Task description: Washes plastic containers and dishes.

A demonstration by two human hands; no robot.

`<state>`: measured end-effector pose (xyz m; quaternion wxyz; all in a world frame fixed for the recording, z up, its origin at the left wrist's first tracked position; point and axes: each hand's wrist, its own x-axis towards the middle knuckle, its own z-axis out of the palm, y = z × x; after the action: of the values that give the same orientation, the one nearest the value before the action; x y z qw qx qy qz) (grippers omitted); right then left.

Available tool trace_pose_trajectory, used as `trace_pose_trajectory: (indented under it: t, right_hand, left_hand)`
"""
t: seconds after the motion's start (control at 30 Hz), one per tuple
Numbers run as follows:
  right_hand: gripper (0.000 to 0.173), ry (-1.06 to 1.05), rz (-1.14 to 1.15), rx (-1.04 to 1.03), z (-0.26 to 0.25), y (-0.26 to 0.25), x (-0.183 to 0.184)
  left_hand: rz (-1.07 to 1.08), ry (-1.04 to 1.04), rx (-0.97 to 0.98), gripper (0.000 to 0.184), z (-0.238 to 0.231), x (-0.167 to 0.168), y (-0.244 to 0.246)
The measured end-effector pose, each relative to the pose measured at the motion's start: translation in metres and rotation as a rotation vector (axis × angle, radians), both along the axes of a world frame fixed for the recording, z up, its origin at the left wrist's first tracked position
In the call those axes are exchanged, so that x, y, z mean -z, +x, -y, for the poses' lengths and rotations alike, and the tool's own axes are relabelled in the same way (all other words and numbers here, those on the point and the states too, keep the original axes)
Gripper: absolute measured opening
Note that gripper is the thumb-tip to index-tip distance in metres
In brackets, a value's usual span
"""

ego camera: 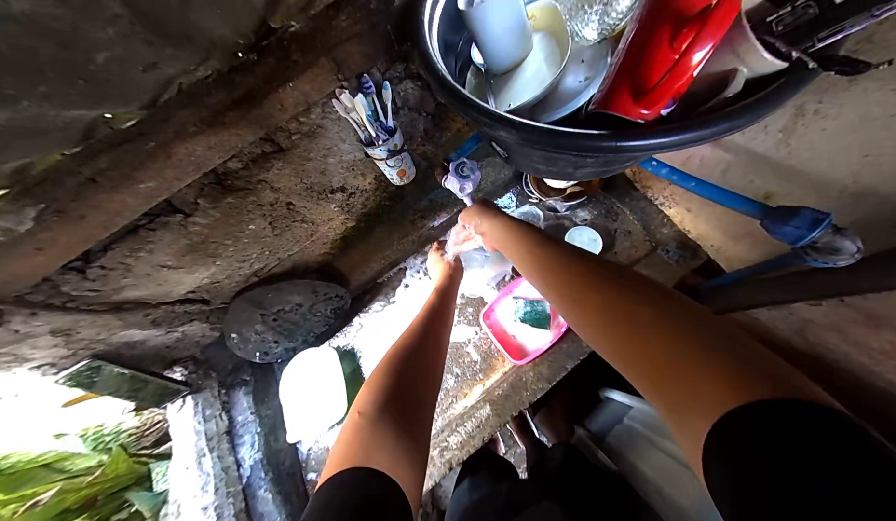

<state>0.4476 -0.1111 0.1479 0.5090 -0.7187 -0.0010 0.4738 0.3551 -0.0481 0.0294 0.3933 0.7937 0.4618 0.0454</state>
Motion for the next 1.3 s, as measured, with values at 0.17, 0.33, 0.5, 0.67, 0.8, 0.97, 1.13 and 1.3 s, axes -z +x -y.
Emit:
trace_pose_trajectory:
  t: [0.17,0.33,0.5,0.67,0.8,0.97,1.13,1.3]
  right_hand:
    - [0.032,0.074,-0.092,0.004,0.004,-0.005,0.009]
    - [0.029,-0.077,0.086,-0.112,0.012,-0.006,0.020]
    - [0.024,-0.024,-0.015,-0.010,0.011,-0.007,0.030]
    - [0.034,-0.157,0.209,-0.281,0.019,0.001,0.013]
    - [0.035,-0.202,0.198,-0.249,0.018,0.005,-0.020]
    - [0.033,-0.181,0.198,-0.241,0.017,0.005,-0.043]
    - [0.034,-0.233,0.232,-0.226,0.013,-0.002,-0.047]
    - [0.038,-0.162,0.142,-0.110,0.010,-0.010,-0.048]
  left_hand:
    - [0.106,-0.425,-0.270,0.039,0.001,0.034,-0.003]
    - [0.261,-0.759,-0.349,0.035,0.009,0.020,0.002]
    - [0.379,-0.969,-0.410,0.036,0.016,0.016,0.017]
    - [0.374,-1.027,-0.388,0.038,0.023,0.007,0.013]
    - [0.325,-0.965,-0.288,0.042,0.035,-0.016,0.003]
    - [0.293,-0.947,-0.320,0.042,0.048,-0.043,-0.005]
    - [0.262,-0.870,-0.319,0.048,0.042,-0.045,-0.015]
    - [0.277,-0.821,-0.339,0.053,0.037,-0.053,-0.021]
